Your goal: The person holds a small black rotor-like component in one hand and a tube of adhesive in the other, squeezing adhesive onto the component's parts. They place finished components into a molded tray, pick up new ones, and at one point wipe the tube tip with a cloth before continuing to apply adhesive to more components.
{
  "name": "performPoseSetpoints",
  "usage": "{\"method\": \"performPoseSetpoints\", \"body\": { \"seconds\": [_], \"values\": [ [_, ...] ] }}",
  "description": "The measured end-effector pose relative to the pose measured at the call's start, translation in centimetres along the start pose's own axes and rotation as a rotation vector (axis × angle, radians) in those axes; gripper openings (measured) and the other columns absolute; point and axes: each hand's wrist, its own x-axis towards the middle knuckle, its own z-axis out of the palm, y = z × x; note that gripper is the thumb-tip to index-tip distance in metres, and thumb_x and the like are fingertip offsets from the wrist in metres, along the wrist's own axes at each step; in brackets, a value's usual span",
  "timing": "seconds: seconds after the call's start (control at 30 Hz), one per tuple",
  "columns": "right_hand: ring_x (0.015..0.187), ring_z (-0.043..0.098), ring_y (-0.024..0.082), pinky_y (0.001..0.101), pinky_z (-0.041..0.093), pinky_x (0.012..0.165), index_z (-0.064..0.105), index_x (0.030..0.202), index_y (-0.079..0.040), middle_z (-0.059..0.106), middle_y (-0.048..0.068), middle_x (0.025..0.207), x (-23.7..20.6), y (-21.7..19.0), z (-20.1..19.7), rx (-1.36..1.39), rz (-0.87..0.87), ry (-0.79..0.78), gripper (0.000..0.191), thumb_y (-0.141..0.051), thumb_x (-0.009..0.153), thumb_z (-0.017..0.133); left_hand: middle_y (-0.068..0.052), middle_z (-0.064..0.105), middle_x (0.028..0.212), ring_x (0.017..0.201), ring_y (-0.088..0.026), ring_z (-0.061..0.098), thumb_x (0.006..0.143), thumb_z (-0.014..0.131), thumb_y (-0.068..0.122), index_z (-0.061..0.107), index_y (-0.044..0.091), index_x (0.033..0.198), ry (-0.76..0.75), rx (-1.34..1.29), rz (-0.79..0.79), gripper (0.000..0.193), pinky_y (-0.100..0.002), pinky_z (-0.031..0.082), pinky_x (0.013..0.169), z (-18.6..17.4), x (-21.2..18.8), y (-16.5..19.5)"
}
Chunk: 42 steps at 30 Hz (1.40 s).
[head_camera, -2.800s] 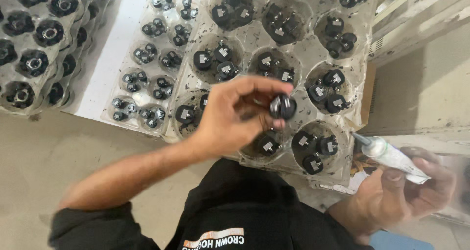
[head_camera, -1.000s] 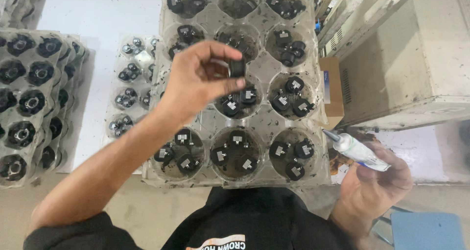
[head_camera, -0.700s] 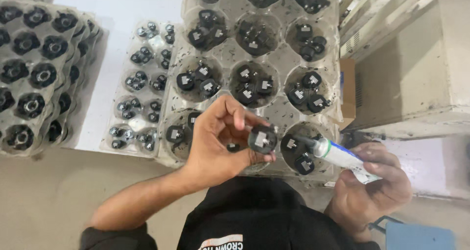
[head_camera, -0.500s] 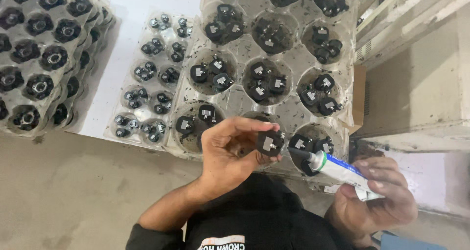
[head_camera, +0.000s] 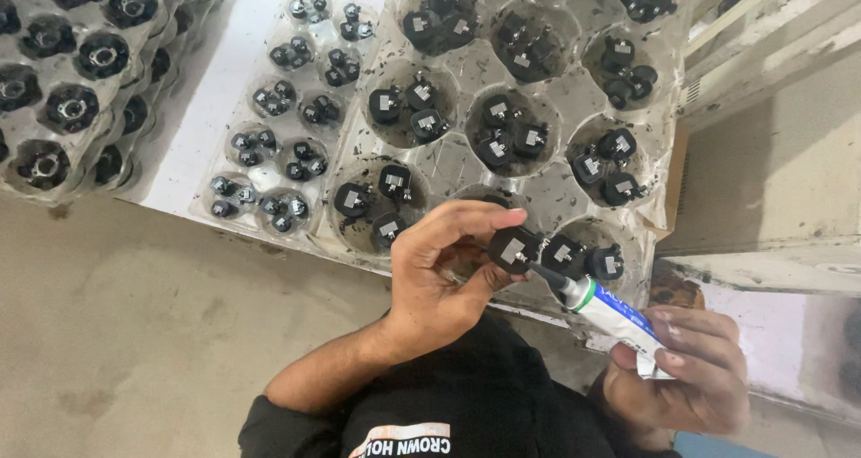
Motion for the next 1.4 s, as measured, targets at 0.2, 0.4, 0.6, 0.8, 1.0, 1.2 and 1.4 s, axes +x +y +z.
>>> {"method": "performPoseSetpoints", "body": {
  "seconds": [0.2, 0.4, 0.6, 0.8, 1.0, 1.2, 1.4],
  "values": [
    [0.089, 0.074, 0.029, 0.0319, 0.06, 0.072, 0.062, 0.095, -0.011, 0.067, 0.005, 0.093, 0.9, 1.1, -2.2, -0.149, -0.144, -0.151, 0.035, -0.016, 0.077, 0.091, -0.01, 0.06, 0.132, 0.111, -0.013, 0.07, 0.088, 0.071, -0.021, 0.068, 0.0, 0.13, -0.006, 0.061, 0.008, 0.047, -0.026, 0.066, 0.094, -0.1, 0.2, 0.3],
    [0.084, 0.069, 0.024, 0.0313, 0.063, 0.073, 0.061, 0.096, -0.012, 0.064, 0.003, 0.09, 2.1, 1.8, -3.2, -0.152, -0.308, -0.247, 0.04, -0.017, 0.073, 0.093, -0.007, 0.059, 0.127, 0.107, -0.01, 0.067, 0.087, 0.069, -0.022, 0.067, 0.0, 0.131, -0.052, 0.01, -0.058, 0.049, -0.028, 0.068, 0.096, -0.1, 0.8, 0.5],
    [0.095, 0.067, 0.025, 0.0325, 0.062, 0.078, 0.056, 0.103, -0.017, 0.06, 0.001, 0.099, 2.2, 1.5, -4.3, -0.223, -0.209, -0.368, 0.047, -0.015, 0.074, 0.093, -0.004, 0.055, 0.119, 0.105, -0.007, 0.06, 0.088, 0.069, -0.022, 0.066, 0.0, 0.134, -0.059, -0.091, -0.071, 0.051, -0.031, 0.068, 0.1, 0.1, 1.1, -0.1],
    [0.096, 0.067, 0.024, 0.0313, 0.062, 0.079, 0.055, 0.106, -0.015, 0.059, 0.002, 0.101, 2.6, 1.7, -4.3, -0.202, -0.226, -0.391, 0.046, -0.022, 0.078, 0.091, -0.003, 0.053, 0.12, 0.107, -0.008, 0.061, 0.09, 0.069, -0.022, 0.065, -0.002, 0.134, -0.043, -0.15, -0.066, 0.049, -0.031, 0.067, 0.1, 0.2, 1.3, -0.8],
    [0.094, 0.071, 0.027, 0.0358, 0.063, 0.079, 0.055, 0.103, -0.014, 0.063, 0.003, 0.096, 2.0, 1.8, -3.3, -0.251, -0.264, -0.263, 0.045, -0.015, 0.076, 0.091, -0.007, 0.059, 0.129, 0.117, -0.012, 0.065, 0.096, 0.069, -0.019, 0.06, -0.006, 0.138, -0.042, -0.267, -0.083, 0.045, -0.031, 0.064, 0.102, 0.3, 1.2, -2.0],
    [0.086, 0.068, 0.027, 0.0342, 0.06, 0.071, 0.054, 0.102, -0.012, 0.06, 0.005, 0.091, 2.9, 1.2, -1.5, -0.232, -0.305, -0.267, 0.041, -0.014, 0.079, 0.088, -0.012, 0.066, 0.134, 0.12, -0.014, 0.065, 0.1, 0.07, -0.01, 0.056, -0.005, 0.145, -0.102, -0.473, -0.191, 0.047, -0.03, 0.058, 0.107, 0.4, 0.5, -3.1],
    [0.084, 0.064, 0.026, 0.0296, 0.054, 0.065, 0.059, 0.101, -0.01, 0.059, 0.004, 0.093, 1.8, 2.8, 2.7, -0.062, -0.312, 0.337, 0.023, -0.01, 0.088, 0.078, -0.013, 0.064, 0.134, 0.114, -0.015, 0.066, 0.104, 0.073, 0.001, 0.055, -0.006, 0.144, -0.175, -0.619, -0.251, 0.045, -0.031, 0.057, 0.103, 0.3, -0.1, -3.5]
  ]
}}
